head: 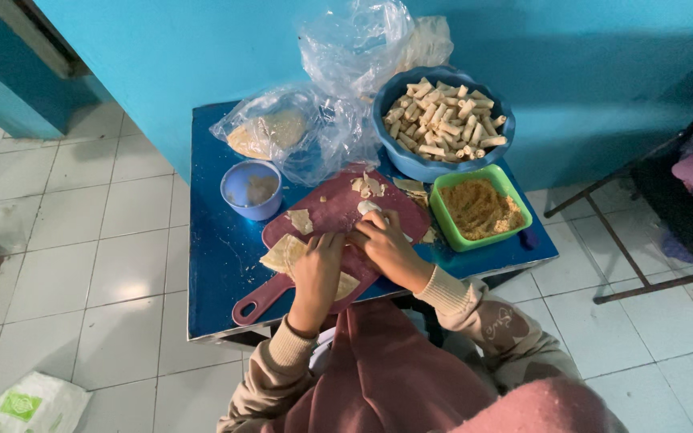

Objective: The person sits at a small table and folds triangular pastry wrappers around a spoonful of brown filling, pressing the edges closed by hand. The finished filled pastries are placed into a blue bowl holding other rolled pastries, and the person repeats the folding cycle with new wrappers.

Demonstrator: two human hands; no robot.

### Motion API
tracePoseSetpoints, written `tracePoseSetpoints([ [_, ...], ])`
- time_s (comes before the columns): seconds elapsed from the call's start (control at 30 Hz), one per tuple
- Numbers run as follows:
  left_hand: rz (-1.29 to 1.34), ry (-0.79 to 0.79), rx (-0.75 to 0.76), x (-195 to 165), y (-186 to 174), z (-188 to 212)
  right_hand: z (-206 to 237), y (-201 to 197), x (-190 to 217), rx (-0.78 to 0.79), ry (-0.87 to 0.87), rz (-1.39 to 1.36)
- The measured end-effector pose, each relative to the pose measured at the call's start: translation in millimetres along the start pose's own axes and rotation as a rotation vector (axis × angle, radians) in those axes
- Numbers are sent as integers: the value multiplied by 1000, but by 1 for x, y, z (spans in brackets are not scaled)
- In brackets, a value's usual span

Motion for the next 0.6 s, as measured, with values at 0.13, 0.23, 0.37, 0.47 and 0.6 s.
tracePoseSetpoints([
  [0.13,149,-9,4,2,-16,-2,-4,-4,-6,6,-62,83],
  [0.23,221,-82,14,-3,-30,-6,-5,-7,-17,38,-26,-109],
  [0.37,381,-116,-62,-10,-54,-11,0,-3,-40,197,296,-576],
  [0.47,525,-97,-131,-17,-66,-12,6,7,-50,372,568,-1111],
  [0.6,573,-205,-53,-17,-63,-18,8,8,-50,428,588,-1398],
])
Point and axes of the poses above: each hand's wrist, its own z-axis away from the middle knuckle, its own y-axis out of the palm, x = y × z, the point moved 2 cm from there along -z, towards the middle knuckle, and after that the axes turned 7 degrees about y, right-handed, at the moved point
